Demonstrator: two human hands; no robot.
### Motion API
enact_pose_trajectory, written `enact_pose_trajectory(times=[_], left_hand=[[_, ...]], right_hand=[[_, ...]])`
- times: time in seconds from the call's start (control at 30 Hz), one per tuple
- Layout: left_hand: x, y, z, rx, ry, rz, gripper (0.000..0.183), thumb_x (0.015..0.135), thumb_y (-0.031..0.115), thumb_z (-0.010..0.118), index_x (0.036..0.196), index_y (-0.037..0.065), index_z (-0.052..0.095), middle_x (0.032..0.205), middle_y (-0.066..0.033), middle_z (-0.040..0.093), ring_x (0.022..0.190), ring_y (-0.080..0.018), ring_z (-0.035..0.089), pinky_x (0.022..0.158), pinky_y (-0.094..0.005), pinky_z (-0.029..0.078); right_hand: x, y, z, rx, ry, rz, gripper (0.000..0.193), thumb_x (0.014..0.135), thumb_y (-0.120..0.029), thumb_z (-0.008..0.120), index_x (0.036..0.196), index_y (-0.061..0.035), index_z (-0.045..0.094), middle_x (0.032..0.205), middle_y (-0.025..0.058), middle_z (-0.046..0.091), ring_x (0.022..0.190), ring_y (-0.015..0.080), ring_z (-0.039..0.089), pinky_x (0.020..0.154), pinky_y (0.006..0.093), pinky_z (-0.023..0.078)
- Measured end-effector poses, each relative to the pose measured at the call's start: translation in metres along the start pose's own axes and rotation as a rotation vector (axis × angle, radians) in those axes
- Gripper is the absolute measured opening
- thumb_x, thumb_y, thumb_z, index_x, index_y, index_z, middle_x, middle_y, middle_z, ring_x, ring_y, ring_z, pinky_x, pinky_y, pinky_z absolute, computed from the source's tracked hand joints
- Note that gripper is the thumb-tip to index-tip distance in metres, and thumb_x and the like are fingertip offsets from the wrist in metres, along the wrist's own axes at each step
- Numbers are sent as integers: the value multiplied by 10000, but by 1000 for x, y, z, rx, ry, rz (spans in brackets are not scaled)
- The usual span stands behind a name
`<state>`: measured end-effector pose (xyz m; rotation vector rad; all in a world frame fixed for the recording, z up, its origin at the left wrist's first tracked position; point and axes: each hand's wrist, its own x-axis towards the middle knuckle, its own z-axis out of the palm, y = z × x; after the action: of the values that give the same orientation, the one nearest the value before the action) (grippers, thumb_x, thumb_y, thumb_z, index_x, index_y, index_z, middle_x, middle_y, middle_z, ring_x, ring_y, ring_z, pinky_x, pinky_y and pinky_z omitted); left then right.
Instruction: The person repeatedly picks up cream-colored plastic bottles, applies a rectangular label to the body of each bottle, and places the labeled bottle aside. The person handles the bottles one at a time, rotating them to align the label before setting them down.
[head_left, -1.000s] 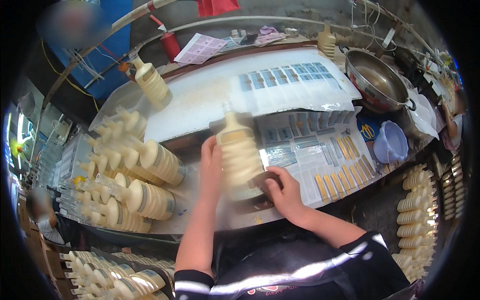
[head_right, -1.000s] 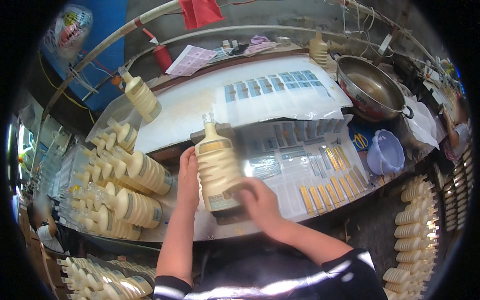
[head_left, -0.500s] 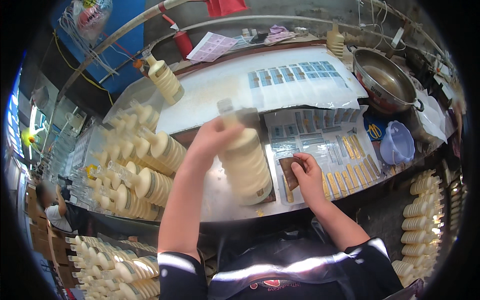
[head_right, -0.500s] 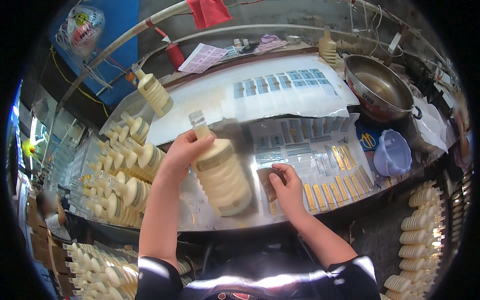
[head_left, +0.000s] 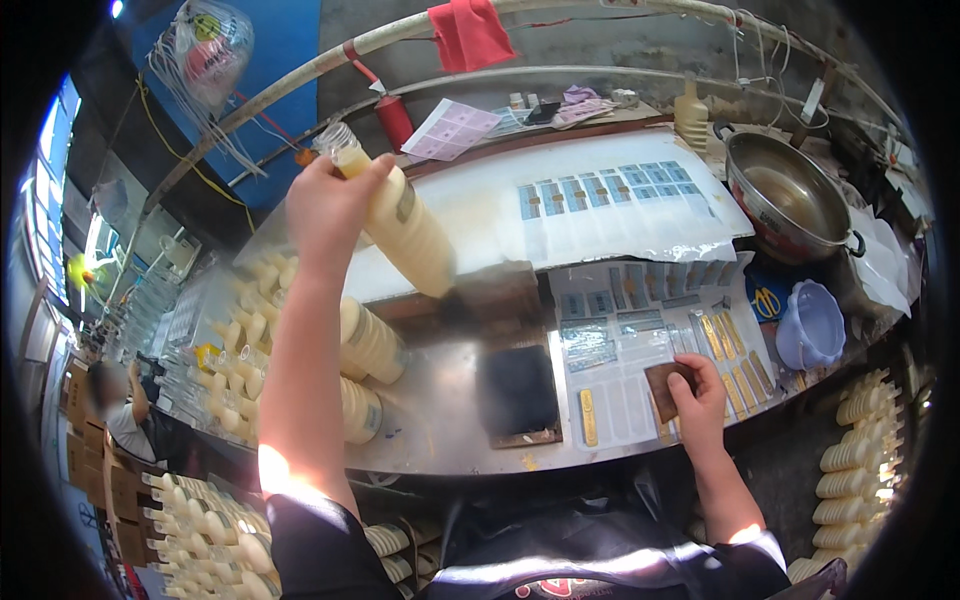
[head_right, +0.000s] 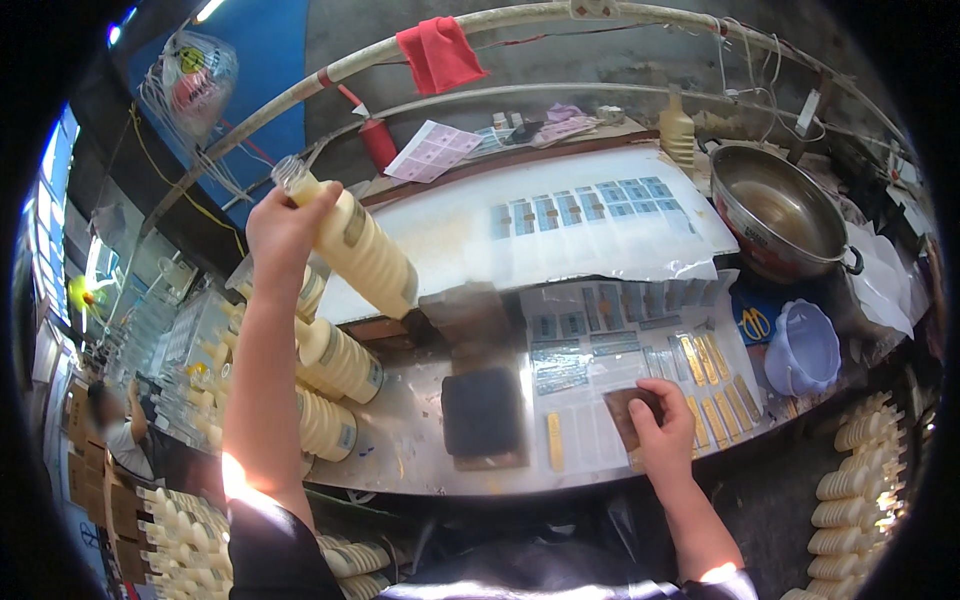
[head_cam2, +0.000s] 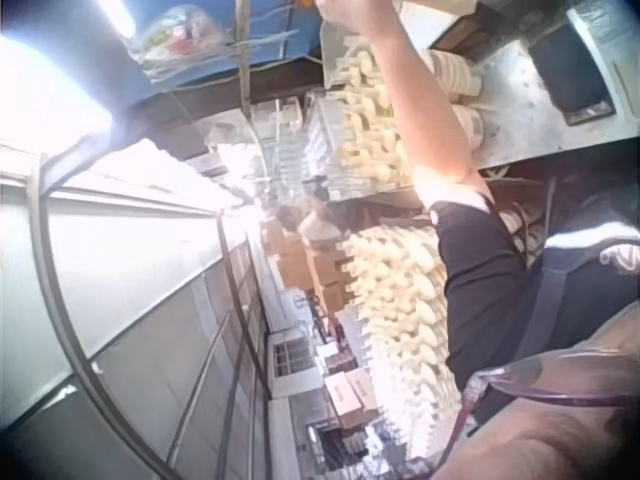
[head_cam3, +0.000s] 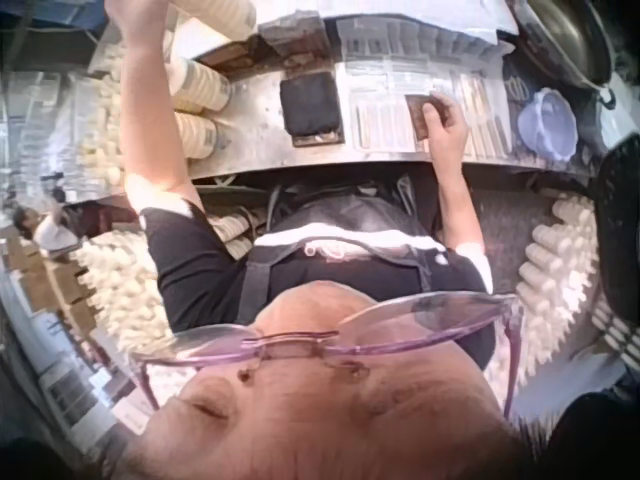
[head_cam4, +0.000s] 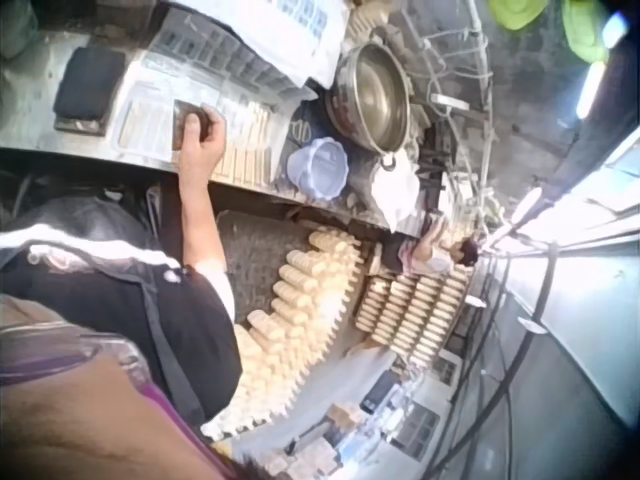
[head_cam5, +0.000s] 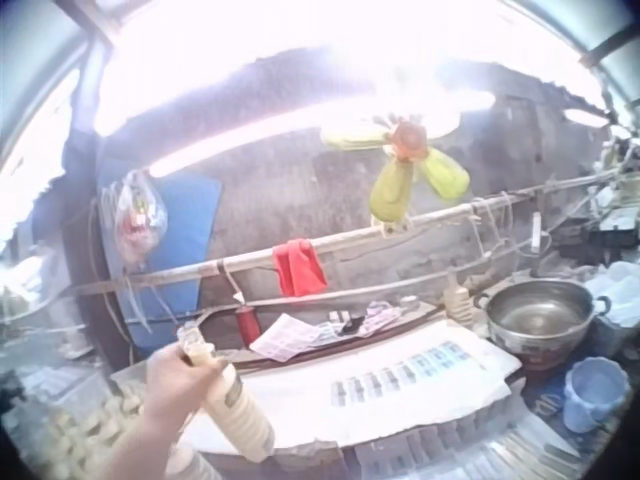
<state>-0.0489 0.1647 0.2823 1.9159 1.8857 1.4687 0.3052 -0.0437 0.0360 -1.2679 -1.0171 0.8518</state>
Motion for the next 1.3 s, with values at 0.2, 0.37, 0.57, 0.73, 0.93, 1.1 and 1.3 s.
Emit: enact_pose_trajectory(times=[0.2,0.37,0.57,0.73,0.93,1.1,1.3], left_hand=[[69,-50,53,314,81,76,454,754,474,834,923,55,789,858,-145,768,794,-292,744,754,-390,561],[109,-105,86,480,136,82,504,768,537,793,987,83,793,917,-153,776,863,-340,744,787,-407,569],[139,-131,110,500,104,22,504,766,548,799,995,99,793,928,-122,783,886,-299,750,818,-398,562],[157,-144,118,515,101,2,586,704,602,814,978,84,801,937,-155,776,911,-321,748,822,-431,575],[152,-125,117,506,53,-30,599,690,597,833,982,77,783,958,-149,776,937,-321,747,857,-423,575],[148,-117,117,554,105,13,644,687,613,830,991,49,764,981,-158,772,945,-340,743,869,-442,573],[146,-124,126,452,97,37,649,688,605,835,948,15,763,946,-188,765,902,-356,743,819,-444,580]], right_hand=[[-6,-1,-22,64,26,97,392,900,28,591,1290,10,555,1220,82,617,1143,148,587,1026,298,441],[-1,0,-35,159,6,267,479,861,45,562,1335,-7,523,1254,81,605,1157,149,579,1033,295,434],[8,9,-45,184,15,375,446,847,50,577,1287,-16,552,1198,61,609,1076,119,570,955,268,442],[11,15,-41,186,-1,378,441,842,54,578,1276,-19,555,1152,41,598,1031,106,551,899,247,433],[12,15,-35,200,-6,396,425,847,46,589,1265,-27,561,1119,31,614,998,99,566,870,238,447],[11,18,-26,216,1,344,403,898,-20,663,1285,-54,557,1011,16,675,869,89,640,747,215,496],[5,11,-26,217,-10,393,408,862,42,605,1263,-28,572,1088,32,658,975,99,611,870,247,476]])
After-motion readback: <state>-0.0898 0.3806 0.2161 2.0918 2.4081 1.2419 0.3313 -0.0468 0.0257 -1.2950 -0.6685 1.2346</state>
